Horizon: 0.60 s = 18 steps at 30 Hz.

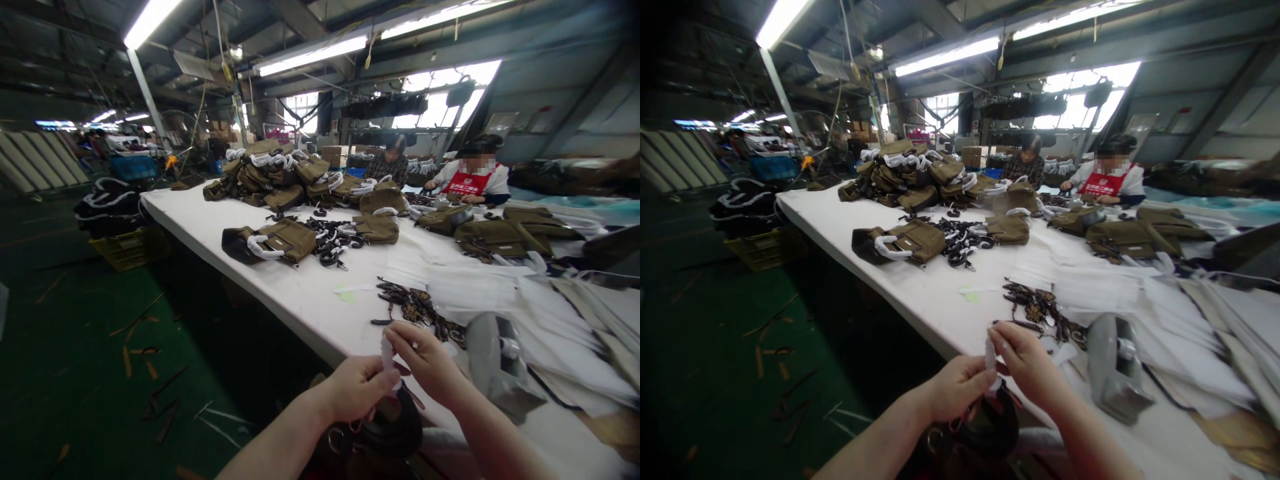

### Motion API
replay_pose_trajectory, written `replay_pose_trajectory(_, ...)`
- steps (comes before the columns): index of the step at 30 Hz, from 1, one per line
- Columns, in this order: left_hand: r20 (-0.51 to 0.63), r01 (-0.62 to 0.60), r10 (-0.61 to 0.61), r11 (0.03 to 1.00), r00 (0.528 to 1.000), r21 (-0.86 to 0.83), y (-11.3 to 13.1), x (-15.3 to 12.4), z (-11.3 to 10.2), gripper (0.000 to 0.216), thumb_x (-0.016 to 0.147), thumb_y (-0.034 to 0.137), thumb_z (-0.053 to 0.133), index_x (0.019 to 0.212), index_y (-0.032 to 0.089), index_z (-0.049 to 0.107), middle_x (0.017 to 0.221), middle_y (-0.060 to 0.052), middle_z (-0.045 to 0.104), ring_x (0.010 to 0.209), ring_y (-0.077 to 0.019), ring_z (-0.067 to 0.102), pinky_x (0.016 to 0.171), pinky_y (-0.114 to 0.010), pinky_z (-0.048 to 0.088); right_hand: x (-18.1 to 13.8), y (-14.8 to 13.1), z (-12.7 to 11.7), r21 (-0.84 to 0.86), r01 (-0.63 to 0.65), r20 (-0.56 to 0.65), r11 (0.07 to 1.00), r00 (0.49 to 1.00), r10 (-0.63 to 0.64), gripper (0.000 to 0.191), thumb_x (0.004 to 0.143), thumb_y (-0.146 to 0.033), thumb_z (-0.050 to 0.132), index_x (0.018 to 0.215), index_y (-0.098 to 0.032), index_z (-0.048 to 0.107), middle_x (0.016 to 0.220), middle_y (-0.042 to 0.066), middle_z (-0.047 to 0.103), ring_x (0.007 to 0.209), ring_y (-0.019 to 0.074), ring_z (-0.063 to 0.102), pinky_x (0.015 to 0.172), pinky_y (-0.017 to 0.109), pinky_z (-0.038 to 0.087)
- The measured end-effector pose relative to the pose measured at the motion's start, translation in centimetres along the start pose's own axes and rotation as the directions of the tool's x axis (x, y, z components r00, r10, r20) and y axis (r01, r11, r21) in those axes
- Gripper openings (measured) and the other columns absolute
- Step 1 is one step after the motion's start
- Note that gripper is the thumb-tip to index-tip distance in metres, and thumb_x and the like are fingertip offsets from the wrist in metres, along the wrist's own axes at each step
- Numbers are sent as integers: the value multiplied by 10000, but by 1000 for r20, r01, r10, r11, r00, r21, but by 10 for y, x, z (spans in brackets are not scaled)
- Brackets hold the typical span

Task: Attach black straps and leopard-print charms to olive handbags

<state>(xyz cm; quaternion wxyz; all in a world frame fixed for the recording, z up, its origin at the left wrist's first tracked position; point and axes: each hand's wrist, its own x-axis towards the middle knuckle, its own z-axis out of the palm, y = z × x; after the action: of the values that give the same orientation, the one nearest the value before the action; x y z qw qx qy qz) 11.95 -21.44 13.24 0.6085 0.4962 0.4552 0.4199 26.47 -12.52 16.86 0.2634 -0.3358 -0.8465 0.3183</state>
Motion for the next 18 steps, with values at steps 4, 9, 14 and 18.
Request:
replay_pose_trajectory(4,-97,11,-17,998,995,-59,0,4,-1,580,836,657,531,972,124,718,557,37,538,352,-49,424,329,-165,311,0,-11,-6,7,-22,3,1000,1000,22,356,955,-422,417,717,-202,565,667,-8,566,654,154,529,609,273,413)
replay_pose_trajectory(9,-221,-85,38,975,975,-207,1,5,-20,632,839,650,528,1114,104,693,513,39,534,322,-59,447,298,-153,304,-9,-18,-5,-130,-87,164,988,981,108,331,924,-485,484,857,-215,663,763,12,683,658,178,576,607,289,409)
replay_pose_trajectory(14,-241,-83,45,985,969,-151,4,0,-29,634,853,650,497,1055,92,720,519,18,559,320,-63,456,290,-155,295,-18,-10,8,-60,-36,182,998,982,47,464,978,-489,342,768,-208,646,695,22,666,679,191,600,624,288,424)
replay_pose_trajectory(18,-284,-65,27,990,959,-124,3,0,-28,600,865,611,495,1005,78,734,437,22,527,323,-86,463,310,-171,312,-21,-1,10,-260,17,48,966,999,-5,456,973,-503,325,656,-232,508,611,13,580,577,183,539,563,302,351)
